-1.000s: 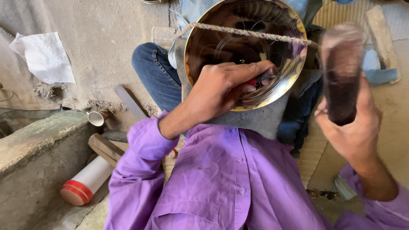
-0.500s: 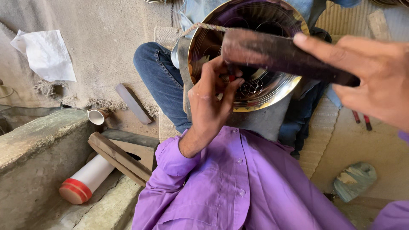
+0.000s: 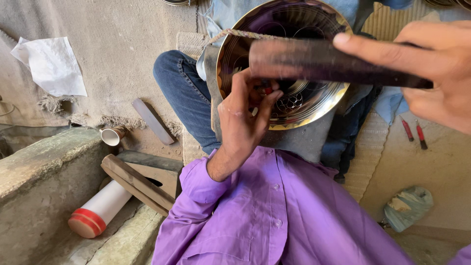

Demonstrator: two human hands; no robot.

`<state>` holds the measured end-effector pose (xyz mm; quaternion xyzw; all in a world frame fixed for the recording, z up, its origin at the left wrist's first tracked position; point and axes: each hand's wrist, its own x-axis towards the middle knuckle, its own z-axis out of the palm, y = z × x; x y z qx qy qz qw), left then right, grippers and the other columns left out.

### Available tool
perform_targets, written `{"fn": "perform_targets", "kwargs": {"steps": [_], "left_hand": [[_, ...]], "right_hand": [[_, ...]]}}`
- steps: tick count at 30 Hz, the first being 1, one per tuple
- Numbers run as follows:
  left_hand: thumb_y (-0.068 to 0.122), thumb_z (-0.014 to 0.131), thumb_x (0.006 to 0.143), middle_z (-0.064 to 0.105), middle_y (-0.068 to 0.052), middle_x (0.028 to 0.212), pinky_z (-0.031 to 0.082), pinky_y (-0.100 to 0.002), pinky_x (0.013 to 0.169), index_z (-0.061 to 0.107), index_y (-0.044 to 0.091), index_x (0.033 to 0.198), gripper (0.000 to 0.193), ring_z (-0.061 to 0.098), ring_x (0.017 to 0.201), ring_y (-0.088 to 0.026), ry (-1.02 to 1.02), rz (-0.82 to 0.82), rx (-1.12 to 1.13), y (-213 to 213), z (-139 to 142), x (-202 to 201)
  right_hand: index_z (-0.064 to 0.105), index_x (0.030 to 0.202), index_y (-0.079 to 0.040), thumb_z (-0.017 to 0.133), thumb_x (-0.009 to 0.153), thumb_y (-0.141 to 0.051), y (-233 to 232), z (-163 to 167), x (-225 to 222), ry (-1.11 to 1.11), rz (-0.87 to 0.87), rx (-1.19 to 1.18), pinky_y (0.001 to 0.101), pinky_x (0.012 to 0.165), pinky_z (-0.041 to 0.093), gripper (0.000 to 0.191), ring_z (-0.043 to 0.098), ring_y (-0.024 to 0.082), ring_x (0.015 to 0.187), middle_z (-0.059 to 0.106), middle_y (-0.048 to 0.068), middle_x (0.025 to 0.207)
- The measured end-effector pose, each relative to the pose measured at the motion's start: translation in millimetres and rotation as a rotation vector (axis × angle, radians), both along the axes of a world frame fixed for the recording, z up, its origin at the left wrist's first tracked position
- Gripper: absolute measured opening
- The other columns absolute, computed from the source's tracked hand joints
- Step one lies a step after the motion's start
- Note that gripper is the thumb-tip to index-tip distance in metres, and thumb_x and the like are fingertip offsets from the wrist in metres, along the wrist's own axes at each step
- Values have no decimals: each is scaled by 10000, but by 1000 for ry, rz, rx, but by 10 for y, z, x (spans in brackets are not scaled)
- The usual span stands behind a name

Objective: The person sits on the floor with a brass bowl resting on a small anvil on their lap, holds a punch against the bowl's engraved pattern, and repeatedly strikes the punch with a wooden mallet, repositioning the punch around the bowl surface to work the decoration.

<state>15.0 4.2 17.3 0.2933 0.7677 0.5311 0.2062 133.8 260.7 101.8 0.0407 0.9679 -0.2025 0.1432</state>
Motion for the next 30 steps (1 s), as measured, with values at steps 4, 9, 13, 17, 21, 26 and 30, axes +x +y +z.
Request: {"fn": "perform_targets", "kwargs": {"steps": [4, 9, 13, 17, 21, 26, 30], "left_hand": [[31, 774, 978, 774, -62, 1126, 617, -265, 785, 550, 54, 1355, 439, 787, 894, -132, 23, -113, 24, 12, 43, -82], [39, 763, 995, 770, -53, 1174, 645, -260, 895, 545, 82, 1417, 477, 789, 1087, -163, 13, -253, 77, 41, 68, -205], [29, 781, 972, 777, -42, 1140, 644, -269, 908, 566, 85, 1409, 490, 789, 1049, -144, -12, -320, 74, 48, 54, -270], [12, 779, 981, 774, -42, 1163, 655, -259, 904, 581, 88, 1399, 468, 790, 1022, -119, -16, -335, 92, 38, 34, -265], [-3, 766, 1001, 768, -48, 1201, 670, -265, 930, 574, 82, 1429, 477, 783, 1067, -125, -50, -322, 133, 19, 12, -252], [11, 779, 972, 771, -52, 1193, 666, -256, 876, 573, 74, 1432, 508, 782, 1042, -129, -37, -301, 84, 7, -15, -234], [20, 775, 986, 766, -42, 1213, 667, -257, 901, 562, 79, 1446, 511, 778, 1093, -129, -52, -292, 96, 4, -16, -228]], "right_hand": [[461, 1556, -153, 639, 743, 137, 52, -75, 82, 101, -129, -181, 360, 729, 554, 882, 665, 229, 855, 667, 145, 958], [426, 1587, -133, 618, 720, 120, 46, -203, 259, 191, -229, -309, 350, 688, 555, 923, 684, 227, 842, 672, 177, 1049], [426, 1609, -213, 708, 792, 84, 2, -296, 458, -171, -311, -47, 308, 657, 586, 914, 668, 164, 715, 690, 93, 868], [338, 1654, -78, 693, 832, 47, -98, -408, 629, 187, -525, -361, 308, 714, 543, 904, 638, 148, 792, 632, 99, 940], [324, 1643, -62, 678, 885, 19, -147, -417, 629, 345, -541, -470, 299, 833, 540, 840, 629, 134, 928, 620, 91, 1048], [416, 1591, -114, 728, 850, 59, -84, -238, 458, 138, -368, -258, 339, 706, 540, 822, 653, 183, 807, 651, 136, 990], [442, 1593, -95, 728, 848, 88, -148, -166, 346, 197, -357, -199, 378, 659, 554, 819, 685, 250, 776, 667, 199, 993]]}}
